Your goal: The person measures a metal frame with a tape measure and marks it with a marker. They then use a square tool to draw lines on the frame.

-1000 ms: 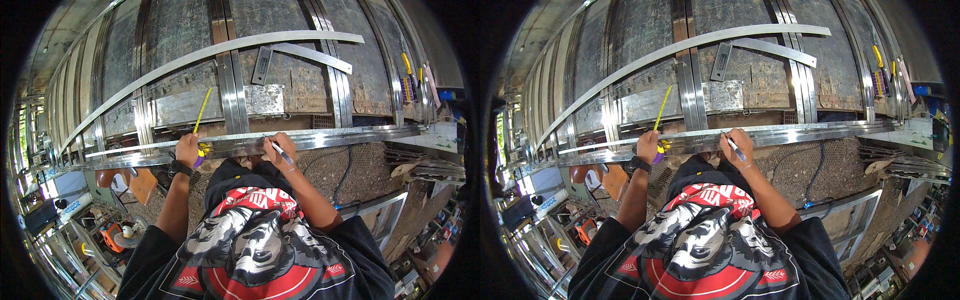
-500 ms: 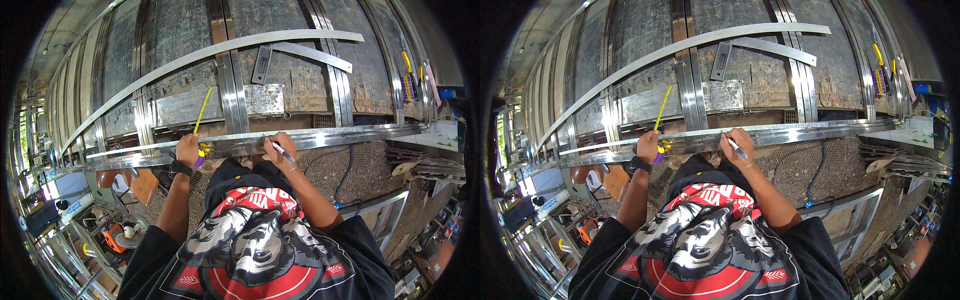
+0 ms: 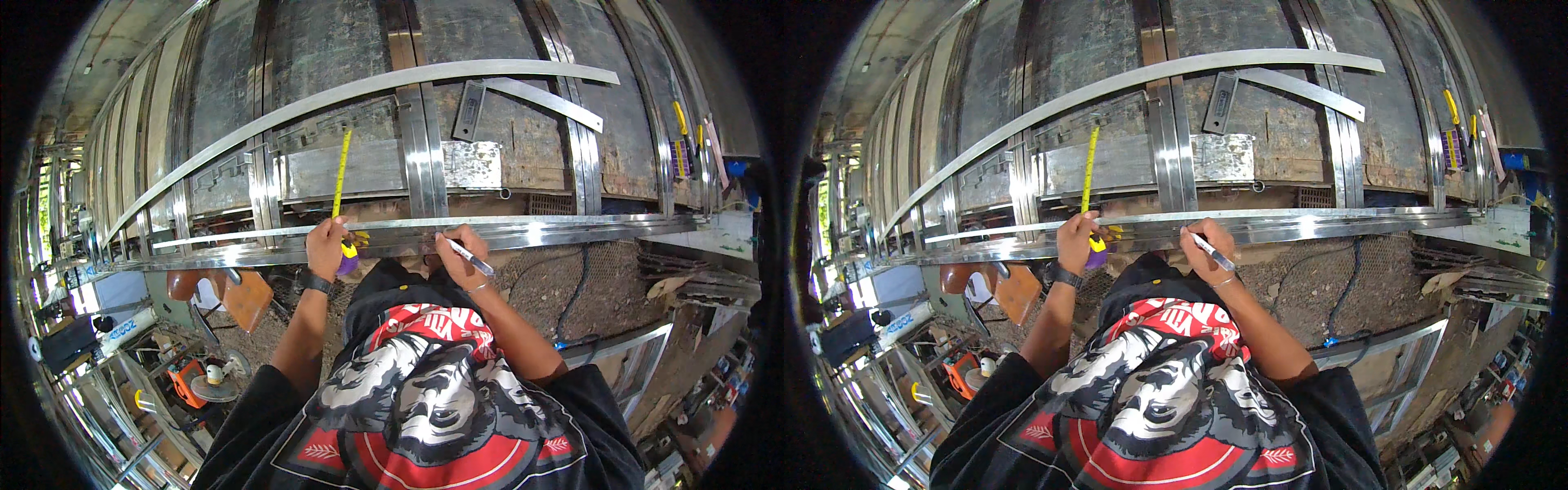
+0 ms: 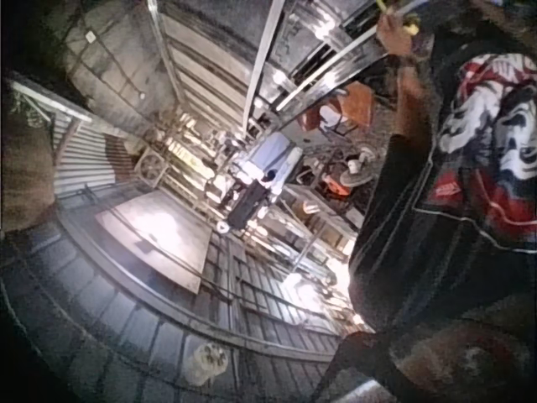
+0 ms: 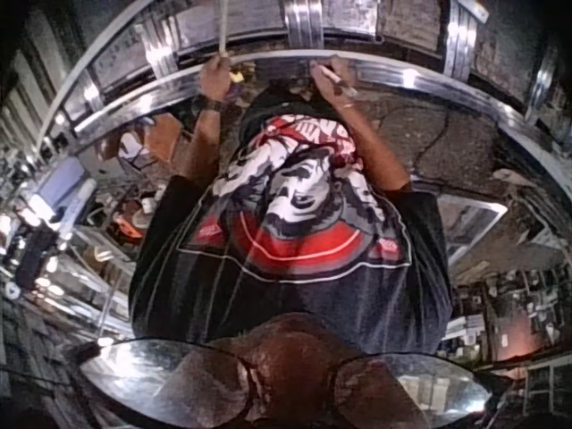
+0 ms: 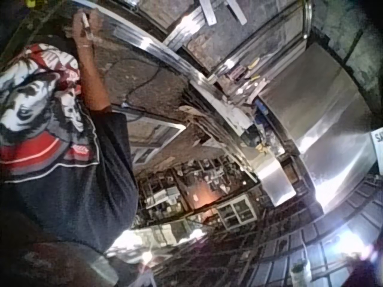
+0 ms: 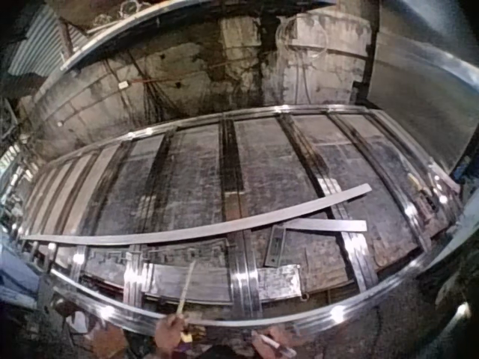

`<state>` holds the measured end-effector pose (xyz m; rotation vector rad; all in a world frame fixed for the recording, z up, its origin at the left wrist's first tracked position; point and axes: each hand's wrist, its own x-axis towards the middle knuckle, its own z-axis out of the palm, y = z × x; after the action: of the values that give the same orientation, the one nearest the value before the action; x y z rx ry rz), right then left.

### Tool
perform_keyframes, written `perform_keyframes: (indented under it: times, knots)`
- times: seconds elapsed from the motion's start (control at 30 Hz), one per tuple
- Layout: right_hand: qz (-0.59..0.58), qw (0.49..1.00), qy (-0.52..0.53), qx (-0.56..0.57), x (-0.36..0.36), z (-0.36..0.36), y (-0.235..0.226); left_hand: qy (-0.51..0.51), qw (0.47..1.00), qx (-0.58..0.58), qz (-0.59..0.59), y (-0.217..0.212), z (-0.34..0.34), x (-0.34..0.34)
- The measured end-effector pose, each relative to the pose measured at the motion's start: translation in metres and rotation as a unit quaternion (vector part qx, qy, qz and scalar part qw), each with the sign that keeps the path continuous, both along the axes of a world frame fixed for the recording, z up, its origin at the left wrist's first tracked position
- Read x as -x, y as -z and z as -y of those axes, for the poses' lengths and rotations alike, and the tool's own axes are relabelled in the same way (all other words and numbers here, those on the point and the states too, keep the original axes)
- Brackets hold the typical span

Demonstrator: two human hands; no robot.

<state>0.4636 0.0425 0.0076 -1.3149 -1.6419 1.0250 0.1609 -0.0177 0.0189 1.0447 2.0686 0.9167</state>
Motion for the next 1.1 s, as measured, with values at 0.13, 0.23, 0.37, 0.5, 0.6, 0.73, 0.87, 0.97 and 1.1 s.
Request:
perform_keyframes:
  times: [0.13, 0.23, 0.37, 0.5, 0.6, 0.73, 0.87, 0.97, 1.1]
  knots:
    - [0.003, 1.0, -0.004, -0.031, 0.034, 0.008, -0.008, -0.036, 0.999, 0.016, 0.026, -0.011, 0.029, 0.042]
    - [-0.01, 0.999, 0.007, -0.033, 0.062, 0.014, -0.009, -0.072, 0.997, -0.013, 0.037, 0.002, 0.063, 0.087]
    - [0.025, 0.998, 0.034, -0.038, 0.081, 0.017, 0.006, -0.101, 0.993, 0.001, 0.061, -0.001, 0.087, 0.128]
    - [0.019, 0.997, 0.046, -0.064, 0.088, 0.016, 0.017, -0.105, 0.99, 0.008, 0.098, 0.0, 0.097, 0.152]
    - [0.046, 0.996, 0.036, -0.062, 0.089, 0.017, 0.017, -0.097, 0.988, 0.005, 0.117, 0.005, 0.099, 0.16]
    - [0.047, 0.996, 0.027, -0.075, 0.09, 0.017, 0.013, -0.092, 0.982, 0.005, 0.165, 0.004, 0.096, 0.157]
    - [0.064, 0.995, 0.021, -0.073, 0.088, 0.017, 0.01, -0.07, 0.987, -0.005, 0.146, 0.007, 0.098, 0.16]
    - [0.084, 0.993, 0.026, -0.084, 0.089, 0.017, 0.007, -0.072, 0.982, -0.009, 0.173, 0.003, 0.098, 0.158]
    - [0.062, 0.993, 0.031, -0.097, 0.09, 0.017, 0.005, -0.078, 0.985, -0.015, 0.151, -0.002, 0.095, 0.155]
